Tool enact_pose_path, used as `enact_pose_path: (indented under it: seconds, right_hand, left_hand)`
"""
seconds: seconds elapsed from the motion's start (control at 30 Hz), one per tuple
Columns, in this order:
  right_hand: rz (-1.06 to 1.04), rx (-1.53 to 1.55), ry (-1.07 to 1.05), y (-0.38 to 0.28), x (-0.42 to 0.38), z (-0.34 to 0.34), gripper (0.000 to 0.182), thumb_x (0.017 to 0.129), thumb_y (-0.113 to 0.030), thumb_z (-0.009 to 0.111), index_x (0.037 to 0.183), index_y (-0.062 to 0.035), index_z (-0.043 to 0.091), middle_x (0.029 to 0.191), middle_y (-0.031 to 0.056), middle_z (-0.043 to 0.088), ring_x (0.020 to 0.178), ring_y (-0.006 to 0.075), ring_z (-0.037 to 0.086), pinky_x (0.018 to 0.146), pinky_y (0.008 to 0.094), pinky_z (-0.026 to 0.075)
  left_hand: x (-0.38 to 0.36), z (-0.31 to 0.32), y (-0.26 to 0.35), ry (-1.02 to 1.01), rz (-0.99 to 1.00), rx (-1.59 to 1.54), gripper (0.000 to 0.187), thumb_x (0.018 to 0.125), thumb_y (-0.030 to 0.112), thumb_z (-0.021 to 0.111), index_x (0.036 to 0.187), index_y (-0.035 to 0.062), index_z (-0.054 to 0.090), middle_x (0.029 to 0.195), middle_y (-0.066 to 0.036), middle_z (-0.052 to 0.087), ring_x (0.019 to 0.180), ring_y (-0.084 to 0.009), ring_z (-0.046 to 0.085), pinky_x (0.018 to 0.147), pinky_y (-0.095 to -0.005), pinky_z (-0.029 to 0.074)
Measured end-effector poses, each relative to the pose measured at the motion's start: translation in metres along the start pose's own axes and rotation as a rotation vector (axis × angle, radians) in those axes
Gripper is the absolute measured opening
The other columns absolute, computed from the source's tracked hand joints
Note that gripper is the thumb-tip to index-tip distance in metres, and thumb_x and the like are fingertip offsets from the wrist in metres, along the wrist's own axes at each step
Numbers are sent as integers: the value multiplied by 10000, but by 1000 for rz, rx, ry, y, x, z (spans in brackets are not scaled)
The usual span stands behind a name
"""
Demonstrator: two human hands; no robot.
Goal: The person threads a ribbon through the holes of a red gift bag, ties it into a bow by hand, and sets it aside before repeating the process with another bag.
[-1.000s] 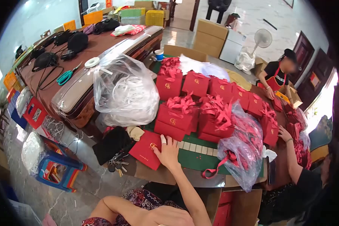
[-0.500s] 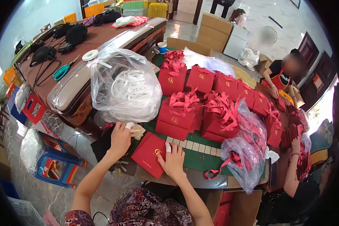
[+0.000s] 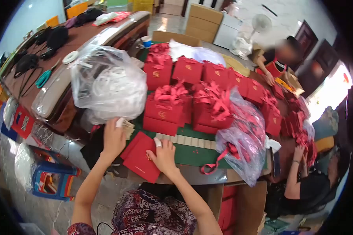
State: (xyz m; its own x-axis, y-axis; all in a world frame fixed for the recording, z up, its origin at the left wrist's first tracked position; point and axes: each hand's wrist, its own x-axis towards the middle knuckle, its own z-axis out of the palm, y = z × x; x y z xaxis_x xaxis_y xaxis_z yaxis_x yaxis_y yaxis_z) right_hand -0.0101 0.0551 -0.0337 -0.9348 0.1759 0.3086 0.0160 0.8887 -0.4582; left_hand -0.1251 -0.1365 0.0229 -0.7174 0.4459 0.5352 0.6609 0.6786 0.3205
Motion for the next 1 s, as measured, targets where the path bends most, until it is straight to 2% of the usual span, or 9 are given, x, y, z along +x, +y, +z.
enact_pose_path:
  seconds: [0.13, 0.2, 0.3, 0.37, 0.57, 0.63, 0.7, 0.8, 1.0]
  right_hand:
    - [-4, -10, 83, 8, -16, -5, 558, 842, -350, 722, 1258, 1, 600, 1066, 154, 548, 1024, 337, 502, 896, 449, 389]
    - [-27, 19, 105, 10, -24, -12, 510, 857, -323, 712, 1237, 4, 620, 1043, 141, 551, 1012, 317, 507, 903, 442, 376]
    - [-24, 88, 183, 13, -37, -19, 450, 867, -304, 698, 1204, -13, 637, 1054, 147, 556, 1031, 333, 513, 879, 448, 391]
    - [12, 131, 232, 18, -48, -34, 406, 872, -284, 695, 1189, -34, 647, 1049, 144, 562, 1022, 333, 524, 860, 448, 404]
    - [145, 53, 445, 62, -106, -96, 151, 843, -195, 727, 971, -119, 704, 971, 106, 591, 898, 326, 575, 755, 455, 447]
    - [261, -57, 419, 73, -123, -110, 179, 816, -217, 757, 947, -113, 694, 954, 100, 583, 901, 326, 570, 758, 451, 444]
    - [337, -146, 388, 82, -131, -116, 315, 777, -363, 789, 912, -101, 677, 951, 99, 571, 940, 335, 550, 788, 472, 426]
    - [326, -263, 400, 95, -131, -113, 292, 773, -292, 799, 929, -85, 666, 915, 98, 574, 890, 323, 546, 782, 454, 415]
    - [185, -79, 313, 81, -121, -99, 143, 819, -160, 738, 934, -92, 685, 950, 86, 615, 939, 306, 562, 809, 448, 417]
  left_hand:
    - [-33, -12, 34, 127, 75, 61, 520, 775, 30, 687, 1264, -11, 517, 1280, -216, 494, 1156, -431, 483, 995, -487, 396]
    - [-59, -2, 42, -29, -26, -203, 533, 795, 78, 718, 1280, -2, 514, 1308, -217, 474, 1187, -420, 462, 1028, -479, 380]
    - [-90, 18, 56, -188, -11, -280, 536, 830, 144, 716, 1306, 9, 511, 1309, -222, 476, 1204, -421, 449, 1045, -474, 369]
    - [-99, 21, 66, -177, 53, -172, 538, 836, 173, 709, 1307, 1, 513, 1306, -222, 484, 1201, -414, 453, 1036, -478, 369]
    - [-109, 29, 89, -147, -69, -113, 520, 822, 182, 703, 1268, -19, 526, 1210, -209, 511, 1131, -395, 463, 928, -475, 387]
    - [-108, 32, 96, -149, -93, -105, 515, 825, 196, 699, 1259, -22, 529, 1169, -205, 510, 1103, -390, 465, 911, -476, 380]
    - [-109, 34, 100, -154, -132, -84, 510, 828, 209, 694, 1250, -25, 531, 1127, -201, 508, 1075, -385, 466, 895, -476, 372]
    - [-105, 38, 102, -128, -129, -26, 530, 848, 267, 676, 1264, -20, 518, 1065, -198, 501, 1046, -379, 459, 887, -479, 344]
    - [-104, 38, 93, -70, -189, -9, 544, 840, 251, 694, 1279, -13, 510, 1051, -185, 502, 1034, -371, 461, 876, -473, 343]
